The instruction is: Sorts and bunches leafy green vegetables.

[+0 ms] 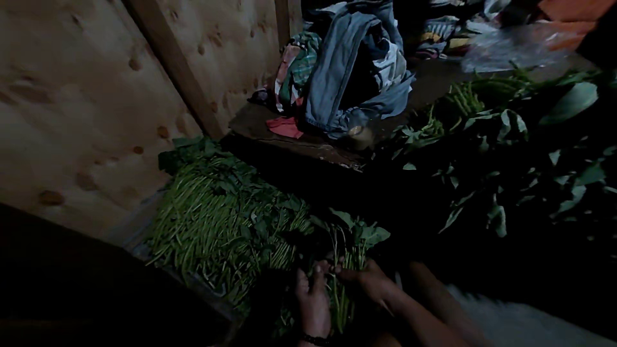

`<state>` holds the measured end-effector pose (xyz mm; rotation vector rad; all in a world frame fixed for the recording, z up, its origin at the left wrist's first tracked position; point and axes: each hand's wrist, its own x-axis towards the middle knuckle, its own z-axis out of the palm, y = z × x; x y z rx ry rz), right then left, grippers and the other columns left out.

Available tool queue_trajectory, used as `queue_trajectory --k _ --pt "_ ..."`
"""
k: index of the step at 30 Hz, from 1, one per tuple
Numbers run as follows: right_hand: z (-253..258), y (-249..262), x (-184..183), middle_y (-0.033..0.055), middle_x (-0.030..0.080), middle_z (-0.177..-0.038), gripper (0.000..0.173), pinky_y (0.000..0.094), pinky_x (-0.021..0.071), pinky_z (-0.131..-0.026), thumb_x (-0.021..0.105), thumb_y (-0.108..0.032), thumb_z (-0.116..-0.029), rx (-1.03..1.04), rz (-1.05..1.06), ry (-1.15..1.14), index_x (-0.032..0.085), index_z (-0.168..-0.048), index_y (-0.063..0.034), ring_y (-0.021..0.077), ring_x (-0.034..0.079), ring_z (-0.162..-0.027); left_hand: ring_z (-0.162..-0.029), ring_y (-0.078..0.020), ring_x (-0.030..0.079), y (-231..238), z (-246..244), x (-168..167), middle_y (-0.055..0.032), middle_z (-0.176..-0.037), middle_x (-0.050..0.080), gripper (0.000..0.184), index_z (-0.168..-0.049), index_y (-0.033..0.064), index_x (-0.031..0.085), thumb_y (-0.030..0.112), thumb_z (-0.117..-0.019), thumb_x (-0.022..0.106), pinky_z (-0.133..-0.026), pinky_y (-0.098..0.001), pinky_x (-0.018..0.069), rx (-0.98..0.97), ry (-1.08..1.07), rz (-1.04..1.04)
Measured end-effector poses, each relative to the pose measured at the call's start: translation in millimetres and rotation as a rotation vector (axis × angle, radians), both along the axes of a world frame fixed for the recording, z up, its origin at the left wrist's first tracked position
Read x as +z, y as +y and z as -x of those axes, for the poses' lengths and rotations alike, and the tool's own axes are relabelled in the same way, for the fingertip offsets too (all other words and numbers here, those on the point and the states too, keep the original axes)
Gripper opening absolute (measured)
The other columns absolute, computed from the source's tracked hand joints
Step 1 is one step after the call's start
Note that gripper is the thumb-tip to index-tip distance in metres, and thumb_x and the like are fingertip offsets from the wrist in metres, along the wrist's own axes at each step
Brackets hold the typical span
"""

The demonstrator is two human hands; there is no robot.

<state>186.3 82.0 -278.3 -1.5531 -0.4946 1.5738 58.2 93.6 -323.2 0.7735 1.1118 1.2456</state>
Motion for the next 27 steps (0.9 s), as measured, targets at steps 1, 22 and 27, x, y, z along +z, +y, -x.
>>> queue_trajectory --k 1,22,27 --pt "0.4 0.6 0.1 0.0083 0.069 -0.093 0.028 0.0305 0.0601 -0.069 0.071 -0.004 -0.0946 -0.056 0.023 0.018 0.057 -0.119 -0.0026 0.0156 0.069 -0.076 -0.092 -0.0185 0.072 -1.8 -0.8 1.1 -0.0107 -0.103 0.07 0.019 -0.121 -0.0049 0.047 -0.004 -0.1017 0.044 -0.085 -0.0356 0.0607 0.035 -0.115 0.005" --pt "-4.0 1.7 -5.1 0.0132 0.07 -0.093 0.027 0.0348 0.0608 -0.069 0.063 -0.005 -0.0995 -0.282 0.008 0.145 0.058 -0.125 0.0 0.0207 0.07 -0.079 -0.146 -0.0335 0.041 66.7 122.7 -106.9 -0.0139 -0.157 0.046 0.049 -0.15 0.0147 0.053 0.028 -0.1024 0.057 -0.12 -0.0512 0.0323 -0.5 1.398 0.398" --pt "-4.1 4.5 -8.4 0.0141 0.072 -0.1 0.03 0.0367 0.0609 -0.079 0.062 -0.007 -0.1012 -0.251 -0.082 0.217 0.055 -0.129 0.0013 0.0224 0.072 -0.09 -0.117 -0.0347 0.066 44.0 130.1 -103.0 -0.023 -0.12 0.07 0.023 -0.118 -0.0047 0.072 0.006 -0.0977 0.066 -0.106 -0.048 0.0486 0.06 0.979 0.142"
